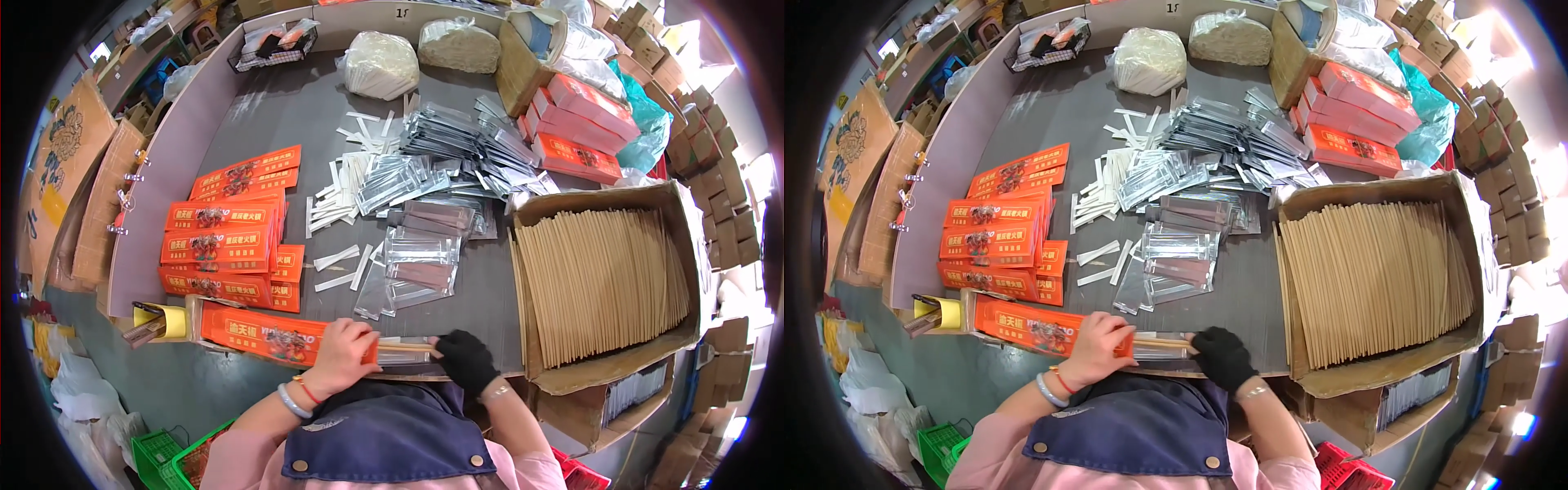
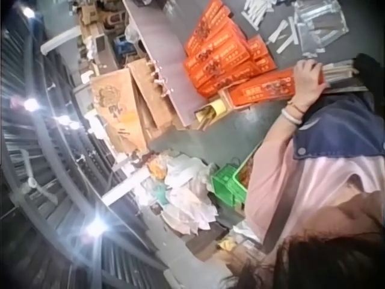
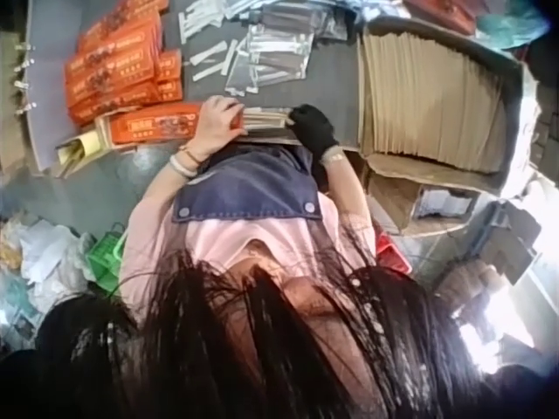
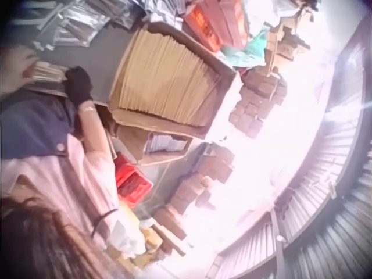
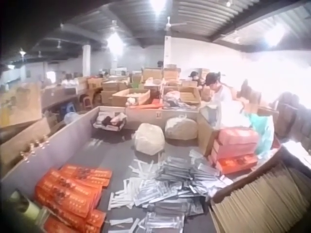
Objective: Manually placing pairs of wooden chopsticks into plastic sleeves at a production table.
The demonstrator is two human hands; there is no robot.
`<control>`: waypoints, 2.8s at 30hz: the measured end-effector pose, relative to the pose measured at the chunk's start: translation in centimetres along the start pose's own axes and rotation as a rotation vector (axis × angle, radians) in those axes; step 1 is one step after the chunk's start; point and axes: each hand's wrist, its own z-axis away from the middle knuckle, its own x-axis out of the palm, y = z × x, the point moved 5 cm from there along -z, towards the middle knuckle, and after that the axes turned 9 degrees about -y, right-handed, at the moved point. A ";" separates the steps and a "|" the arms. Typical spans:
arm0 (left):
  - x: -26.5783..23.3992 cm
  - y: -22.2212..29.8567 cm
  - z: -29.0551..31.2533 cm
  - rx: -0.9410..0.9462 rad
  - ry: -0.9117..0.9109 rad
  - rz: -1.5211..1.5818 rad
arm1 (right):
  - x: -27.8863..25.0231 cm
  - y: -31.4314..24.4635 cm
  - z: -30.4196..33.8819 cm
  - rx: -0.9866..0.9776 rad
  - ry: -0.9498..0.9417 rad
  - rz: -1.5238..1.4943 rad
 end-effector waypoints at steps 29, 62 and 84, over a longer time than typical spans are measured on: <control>-0.8 -4.7 2.8 -0.409 0.168 -0.045 | -3.9 -4.9 -1.2 0.175 0.120 0.274; -4.2 -11.8 -5.7 -0.515 0.304 0.224 | -4.0 8.3 5.6 0.994 0.216 0.411; -1.7 -5.4 -15.5 -0.122 0.287 -0.061 | -4.3 7.3 3.3 1.144 0.113 0.050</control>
